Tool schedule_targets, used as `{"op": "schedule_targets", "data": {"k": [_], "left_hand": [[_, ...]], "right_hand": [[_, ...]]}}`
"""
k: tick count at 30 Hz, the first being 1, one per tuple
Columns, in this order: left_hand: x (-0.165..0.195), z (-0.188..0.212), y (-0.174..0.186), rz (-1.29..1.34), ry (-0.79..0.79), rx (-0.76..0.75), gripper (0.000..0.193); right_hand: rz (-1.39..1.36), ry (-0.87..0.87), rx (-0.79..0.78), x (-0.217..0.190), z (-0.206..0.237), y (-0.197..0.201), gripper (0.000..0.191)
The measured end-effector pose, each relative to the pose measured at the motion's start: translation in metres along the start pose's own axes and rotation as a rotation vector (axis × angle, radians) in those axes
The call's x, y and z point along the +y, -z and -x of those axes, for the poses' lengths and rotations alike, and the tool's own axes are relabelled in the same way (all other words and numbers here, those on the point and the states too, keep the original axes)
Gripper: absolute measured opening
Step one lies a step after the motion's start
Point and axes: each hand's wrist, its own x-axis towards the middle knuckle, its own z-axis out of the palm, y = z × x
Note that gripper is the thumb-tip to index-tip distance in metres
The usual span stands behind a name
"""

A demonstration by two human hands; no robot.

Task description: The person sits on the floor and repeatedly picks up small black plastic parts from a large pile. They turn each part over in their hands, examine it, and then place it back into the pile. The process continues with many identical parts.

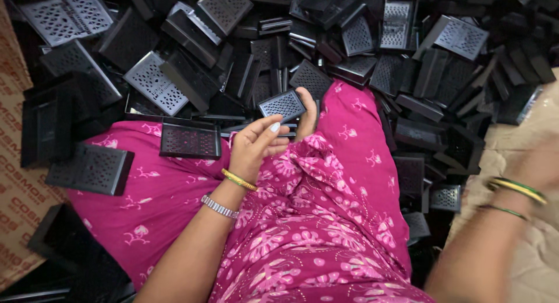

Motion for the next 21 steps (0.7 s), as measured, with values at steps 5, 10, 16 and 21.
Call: {"op": "schedule_targets", "data": {"k": [5,10,16,21], "left_hand": [[-0.005,-0.03,0.014,0.138,-0.168,0.183,0.056],[0.004,-0.041,0.026,0.218,-0.189,0.342,0.066],[0.012,-0.042,0.029,0.173,-0.15,0.324,0.068],[0.002,-0.046,0.032,0.175,-0.14,0.356,0.067]], "right_hand": [[-0.666,0.302,-0.362,-0.224,0.066,-0.05,0.013],[-0.739,0.323,-0.792,-0.405,0.109,-0.068,0.046],[-0.847,0.416,-0.604,-0.467,0.115,-0.08,0.072],[-0.754,0.245,-0.658,-0.435,0.099,-0.088,0.057]]}}
